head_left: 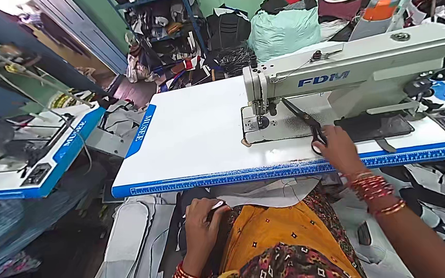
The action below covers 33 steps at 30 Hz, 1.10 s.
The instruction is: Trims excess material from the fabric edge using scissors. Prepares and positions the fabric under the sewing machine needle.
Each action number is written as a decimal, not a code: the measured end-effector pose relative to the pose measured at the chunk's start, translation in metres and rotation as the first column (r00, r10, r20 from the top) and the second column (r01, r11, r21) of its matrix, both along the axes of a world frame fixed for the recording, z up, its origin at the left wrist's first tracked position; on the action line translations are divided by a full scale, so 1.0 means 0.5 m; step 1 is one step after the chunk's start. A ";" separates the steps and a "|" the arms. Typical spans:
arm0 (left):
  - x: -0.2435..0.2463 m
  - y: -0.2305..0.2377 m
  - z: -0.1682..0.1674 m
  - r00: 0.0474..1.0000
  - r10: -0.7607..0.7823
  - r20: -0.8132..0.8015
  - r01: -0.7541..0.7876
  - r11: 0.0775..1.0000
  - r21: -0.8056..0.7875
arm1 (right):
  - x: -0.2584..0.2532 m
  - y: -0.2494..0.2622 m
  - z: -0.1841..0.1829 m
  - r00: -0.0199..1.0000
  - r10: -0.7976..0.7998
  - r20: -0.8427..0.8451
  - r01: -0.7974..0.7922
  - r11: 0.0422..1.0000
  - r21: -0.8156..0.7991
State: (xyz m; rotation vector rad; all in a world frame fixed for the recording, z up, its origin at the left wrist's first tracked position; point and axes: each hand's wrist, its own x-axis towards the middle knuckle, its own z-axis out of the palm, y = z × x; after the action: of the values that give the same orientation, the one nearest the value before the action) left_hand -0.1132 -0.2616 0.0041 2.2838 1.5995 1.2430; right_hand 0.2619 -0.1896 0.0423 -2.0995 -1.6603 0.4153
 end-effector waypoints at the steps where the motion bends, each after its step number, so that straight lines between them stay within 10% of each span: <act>1: 0.002 0.000 -0.002 1.000 0.009 0.005 -0.009 1.000 -0.006 | 0.030 0.016 0.007 0.999 -0.029 0.018 0.031 0.995 -0.096; 8: -0.003 -0.005 -0.008 0.994 0.033 0.105 -0.021 0.994 -0.110 | 0.057 -0.007 0.013 0.948 -0.070 -0.309 -0.039 0.942 -0.333; 15: -0.051 -0.011 0.014 0.934 -0.061 0.352 0.187 0.923 -0.336 | -0.068 -0.214 -0.102 0.487 -0.039 -0.873 -0.150 0.980 -0.128; 22: -0.081 -0.017 0.006 0.860 -0.044 0.508 0.231 0.922 -0.311 | -0.137 -0.227 -0.106 0.708 0.587 -0.393 -0.655 0.754 -0.053; 33: -0.115 -0.082 0.009 0.716 0.104 0.691 0.124 0.954 -0.272 | -0.270 -0.115 -0.025 0.373 0.921 -0.114 -0.927 0.365 -0.085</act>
State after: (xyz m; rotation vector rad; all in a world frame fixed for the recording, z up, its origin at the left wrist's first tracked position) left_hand -0.1707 -0.3027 0.0088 1.3599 1.3424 1.4856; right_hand 0.1271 -0.2469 0.0301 -0.9136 -2.7386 0.9153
